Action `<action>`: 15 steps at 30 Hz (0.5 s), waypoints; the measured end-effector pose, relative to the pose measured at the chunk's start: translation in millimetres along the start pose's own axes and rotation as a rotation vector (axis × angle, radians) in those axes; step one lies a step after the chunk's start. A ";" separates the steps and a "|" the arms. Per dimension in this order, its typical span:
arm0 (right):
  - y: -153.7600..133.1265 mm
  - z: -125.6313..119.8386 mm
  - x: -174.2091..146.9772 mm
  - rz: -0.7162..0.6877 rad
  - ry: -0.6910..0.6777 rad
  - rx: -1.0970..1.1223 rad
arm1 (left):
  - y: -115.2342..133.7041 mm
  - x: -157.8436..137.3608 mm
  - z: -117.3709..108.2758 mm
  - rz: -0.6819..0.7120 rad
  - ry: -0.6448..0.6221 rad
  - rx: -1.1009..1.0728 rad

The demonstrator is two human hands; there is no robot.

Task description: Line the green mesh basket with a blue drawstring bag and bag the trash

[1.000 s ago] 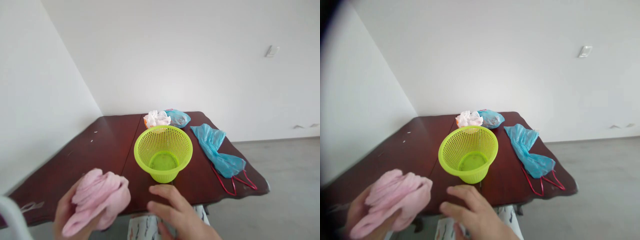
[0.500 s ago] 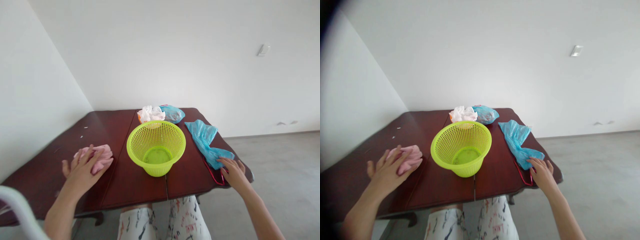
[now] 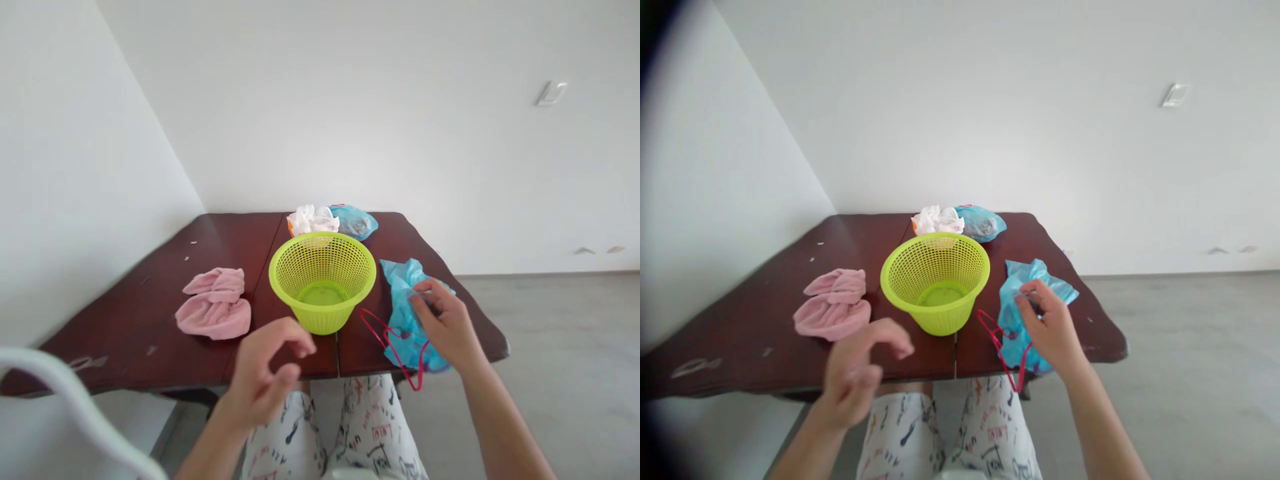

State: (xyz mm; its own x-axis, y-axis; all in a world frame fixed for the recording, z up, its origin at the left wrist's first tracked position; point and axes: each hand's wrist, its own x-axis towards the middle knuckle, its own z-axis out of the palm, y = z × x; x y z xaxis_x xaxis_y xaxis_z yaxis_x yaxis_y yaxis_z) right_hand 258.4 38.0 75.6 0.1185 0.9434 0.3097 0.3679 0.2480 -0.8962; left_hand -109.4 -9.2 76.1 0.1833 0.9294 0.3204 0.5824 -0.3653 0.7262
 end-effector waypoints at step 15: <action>6.6 -9.3 -73.1 0.132 -0.525 -0.069 | -3.3 -5.4 80.2 -0.169 -0.652 -0.566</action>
State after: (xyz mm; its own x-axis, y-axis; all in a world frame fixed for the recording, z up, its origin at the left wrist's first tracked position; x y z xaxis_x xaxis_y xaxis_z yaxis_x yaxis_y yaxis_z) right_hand 260.8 -31.4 50.0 -0.3026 0.9529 -0.0198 0.4425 0.1221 -0.8884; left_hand -48.8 -8.7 23.2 0.6466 0.7557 -0.1038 0.1941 -0.0314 0.9805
